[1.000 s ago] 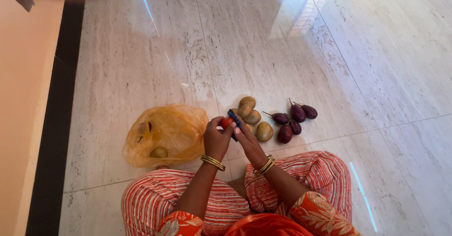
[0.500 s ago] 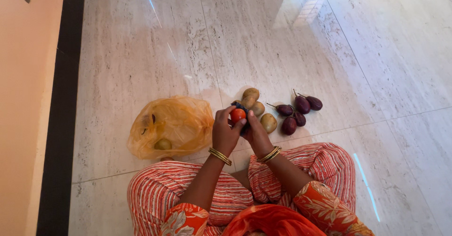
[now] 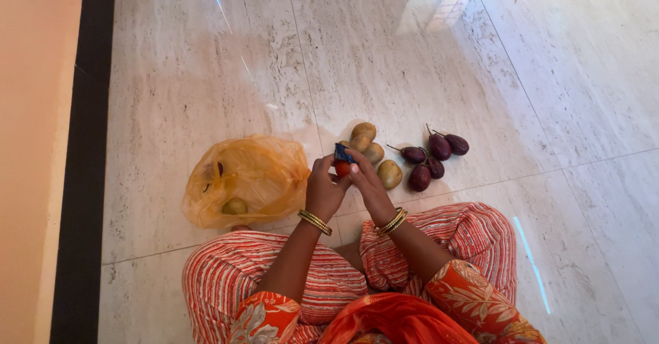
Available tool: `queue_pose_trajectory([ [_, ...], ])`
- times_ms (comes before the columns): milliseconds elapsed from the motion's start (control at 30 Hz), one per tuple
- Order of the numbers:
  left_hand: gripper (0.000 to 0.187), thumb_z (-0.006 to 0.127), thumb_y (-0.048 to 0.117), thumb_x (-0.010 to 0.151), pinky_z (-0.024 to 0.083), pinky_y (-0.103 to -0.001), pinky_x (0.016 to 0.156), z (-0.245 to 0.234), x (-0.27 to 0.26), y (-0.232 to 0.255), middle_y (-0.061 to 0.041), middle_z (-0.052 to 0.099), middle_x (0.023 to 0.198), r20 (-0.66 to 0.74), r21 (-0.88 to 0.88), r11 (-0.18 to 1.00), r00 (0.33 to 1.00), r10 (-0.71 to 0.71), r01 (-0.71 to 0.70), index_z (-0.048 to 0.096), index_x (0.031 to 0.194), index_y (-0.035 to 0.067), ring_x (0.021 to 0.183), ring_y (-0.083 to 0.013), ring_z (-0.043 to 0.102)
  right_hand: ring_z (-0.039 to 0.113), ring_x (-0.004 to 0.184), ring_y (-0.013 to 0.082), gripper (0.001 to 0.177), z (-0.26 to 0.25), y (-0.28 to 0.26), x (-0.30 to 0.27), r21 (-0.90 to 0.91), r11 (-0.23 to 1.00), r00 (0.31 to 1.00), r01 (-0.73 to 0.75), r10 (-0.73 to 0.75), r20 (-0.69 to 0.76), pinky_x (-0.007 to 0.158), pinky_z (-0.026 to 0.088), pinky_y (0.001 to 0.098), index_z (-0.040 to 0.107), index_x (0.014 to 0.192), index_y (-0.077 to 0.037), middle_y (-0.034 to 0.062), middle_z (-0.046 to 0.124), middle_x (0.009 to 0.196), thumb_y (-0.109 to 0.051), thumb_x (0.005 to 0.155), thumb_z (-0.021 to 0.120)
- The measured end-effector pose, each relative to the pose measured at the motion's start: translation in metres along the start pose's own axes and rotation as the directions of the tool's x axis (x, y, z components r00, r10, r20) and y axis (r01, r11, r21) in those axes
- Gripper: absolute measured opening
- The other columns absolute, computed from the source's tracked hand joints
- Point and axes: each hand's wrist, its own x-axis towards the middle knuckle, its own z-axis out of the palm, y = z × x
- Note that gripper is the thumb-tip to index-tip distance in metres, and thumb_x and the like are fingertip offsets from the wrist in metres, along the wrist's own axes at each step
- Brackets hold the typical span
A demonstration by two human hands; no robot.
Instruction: The person sits on the floor and cleans vegetables using a blue cloth. They wipe eggplants, tomatoes, and potatoes one by one, placing the cleaned items on the floor next to the others.
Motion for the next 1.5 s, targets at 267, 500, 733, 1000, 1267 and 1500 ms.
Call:
queue_pose_trajectory([
  [267, 0.051, 0.082, 0.019, 0.082, 0.060, -0.031, 0.076, 0.002, -0.001, 0.001, -0.009, 0.063, 0.118, 0.019, -0.101, 0.992, 0.997, 0.072, -0.070, 0.065, 0.129, 0.007, 0.086, -0.0190, 0.069, 0.067, 0.113, 0.0273, 0.057, -0.005, 0.013, 0.010, 0.612, 0.779, 0.985, -0.136, 0.170, 0.002, 0.103, 0.053, 0.0424, 0.049, 0.146, -0.003, 0.0165, 0.061, 0.131, -0.047, 0.110, 0.043],
  [500, 0.048, 0.079, 0.018, 0.088, 0.061, -0.031, 0.079, 0.004, 0.009, -0.025, -0.015, 0.053, 0.123, -0.247, -0.052, 0.997, 0.968, 0.040, -0.055, 0.062, 0.132, 0.006, 0.096, -0.0222, 0.066, 0.055, 0.131, 0.0189, 0.055, 0.008, -0.005, -0.001, 0.189, 0.961, 0.973, -0.200, 0.217, -0.073, 0.108, 0.049, 0.0376, 0.045, 0.151, -0.012, 0.0065, 0.054, 0.144, -0.042, 0.104, 0.046],
  [733, 0.052, 0.084, 0.023, 0.081, 0.060, -0.032, 0.072, 0.001, 0.006, -0.015, -0.011, 0.060, 0.115, -0.126, -0.069, 0.997, 0.991, -0.048, 0.039, 0.064, 0.127, 0.007, 0.082, -0.0207, 0.070, 0.056, 0.132, 0.0208, 0.053, 0.007, -0.004, -0.004, 0.126, 0.987, 0.991, -0.104, 0.114, -0.076, 0.109, 0.050, 0.0378, 0.045, 0.152, -0.011, 0.0107, 0.054, 0.145, -0.039, 0.106, 0.049],
  [1000, 0.060, 0.086, 0.018, 0.076, 0.060, -0.030, 0.071, 0.002, -0.003, 0.004, -0.010, 0.064, 0.117, -0.001, -0.093, 0.993, 0.997, 0.080, -0.079, 0.062, 0.130, 0.007, 0.084, -0.0178, 0.071, 0.063, 0.119, 0.0275, 0.057, -0.001, 0.003, 0.004, 0.434, 0.883, 0.969, -0.179, 0.235, -0.079, 0.102, 0.053, 0.0418, 0.044, 0.151, -0.009, 0.0141, 0.057, 0.138, -0.045, 0.107, 0.046],
  [1267, 0.038, 0.080, 0.019, 0.089, 0.060, -0.032, 0.077, 0.007, 0.006, -0.021, -0.013, 0.066, 0.117, -0.243, -0.089, 0.996, 0.969, -0.044, 0.023, 0.068, 0.122, 0.004, 0.087, -0.0213, 0.074, 0.056, 0.129, 0.0185, 0.062, 0.006, -0.003, -0.001, 0.201, 0.958, 0.970, -0.206, 0.226, -0.085, 0.105, 0.051, 0.0391, 0.041, 0.156, -0.011, 0.0085, 0.053, 0.147, -0.046, 0.105, 0.044],
  [1500, 0.047, 0.085, 0.018, 0.079, 0.062, -0.033, 0.076, 0.004, 0.004, -0.018, -0.013, 0.067, 0.114, -0.247, -0.055, 0.998, 0.969, -0.016, 0.003, 0.067, 0.119, 0.002, 0.093, -0.0231, 0.074, 0.051, 0.136, 0.0219, 0.054, 0.009, 0.001, -0.005, -0.035, 0.999, 1.000, 0.003, -0.004, -0.014, 0.110, 0.052, 0.0394, 0.041, 0.156, -0.006, 0.0103, 0.044, 0.152, -0.035, 0.110, 0.048],
])
